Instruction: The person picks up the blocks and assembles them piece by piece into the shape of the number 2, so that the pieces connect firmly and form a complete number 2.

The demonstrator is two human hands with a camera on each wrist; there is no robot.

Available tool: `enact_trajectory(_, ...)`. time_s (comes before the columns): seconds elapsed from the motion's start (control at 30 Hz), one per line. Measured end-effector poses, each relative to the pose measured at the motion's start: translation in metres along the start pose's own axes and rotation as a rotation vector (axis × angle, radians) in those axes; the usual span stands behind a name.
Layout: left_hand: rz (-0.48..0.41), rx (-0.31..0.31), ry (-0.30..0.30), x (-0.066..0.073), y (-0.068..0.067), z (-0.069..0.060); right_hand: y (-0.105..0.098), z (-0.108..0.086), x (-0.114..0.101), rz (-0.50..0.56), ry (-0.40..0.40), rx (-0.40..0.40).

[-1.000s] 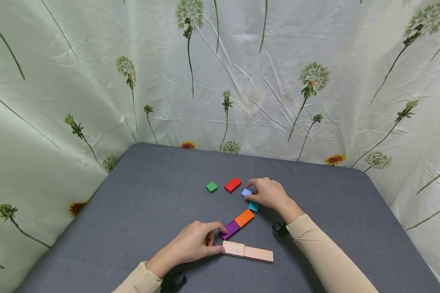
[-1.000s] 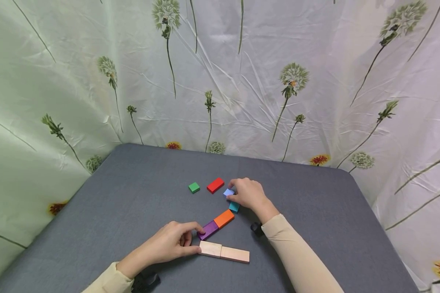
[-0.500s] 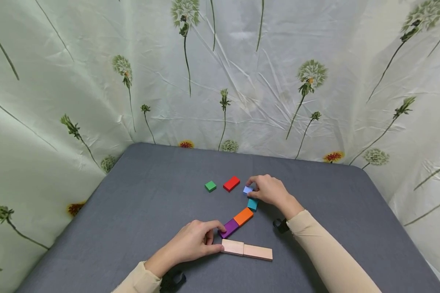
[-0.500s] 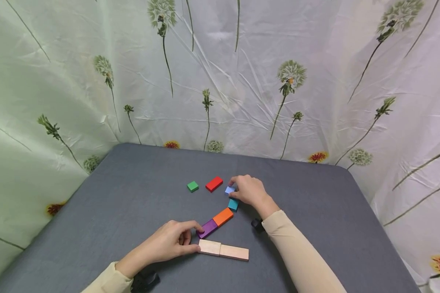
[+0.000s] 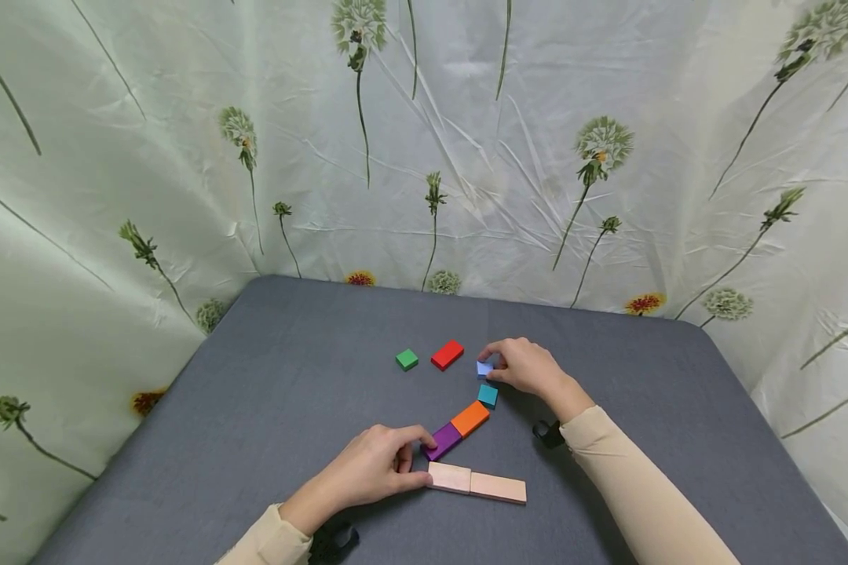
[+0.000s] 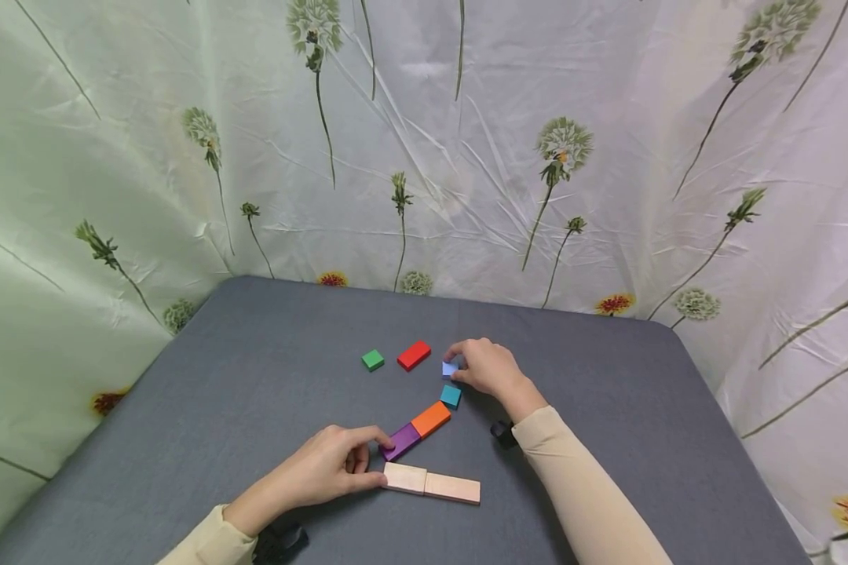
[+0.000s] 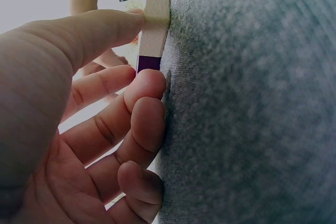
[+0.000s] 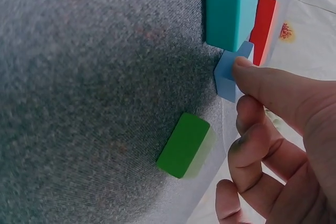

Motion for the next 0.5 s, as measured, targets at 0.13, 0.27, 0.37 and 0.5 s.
enact_trajectory(0.13, 0.006, 0.004, 0.006, -0.0001, 0.0005, -0.0003, -0.0017, -0.0027, 0.0004, -0.002, -0.018, -0.009)
enact_trajectory(0.27, 0.01, 0.007, 0.01, -0.0006, 0.001, -0.0005, -0.0034, -0.0048, 0.0028, -0.005, -0.024, -0.007)
enact_trajectory(0.37, 0.011, 0.006, 0.008, -0.001, 0.001, -0.0002, -0.0044, -0.0059, 0.0053, -0.01, -0.021, 0.0)
enact_trajectory(0.5, 0.011, 0.005, 0.009, -0.0016, 0.0009, 0.0003, -0.0047, -0.0063, 0.0071, -0.014, -0.02, 0.002)
Point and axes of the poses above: each hand's wrist, its own z-axis towards the middle knuckle, its own y-axis out of the palm, x = y × z, the point moved 3 cm from there along z, towards the middle knuckle, and after that the axes turned 2 degrees about z, right-handed, at the moved point
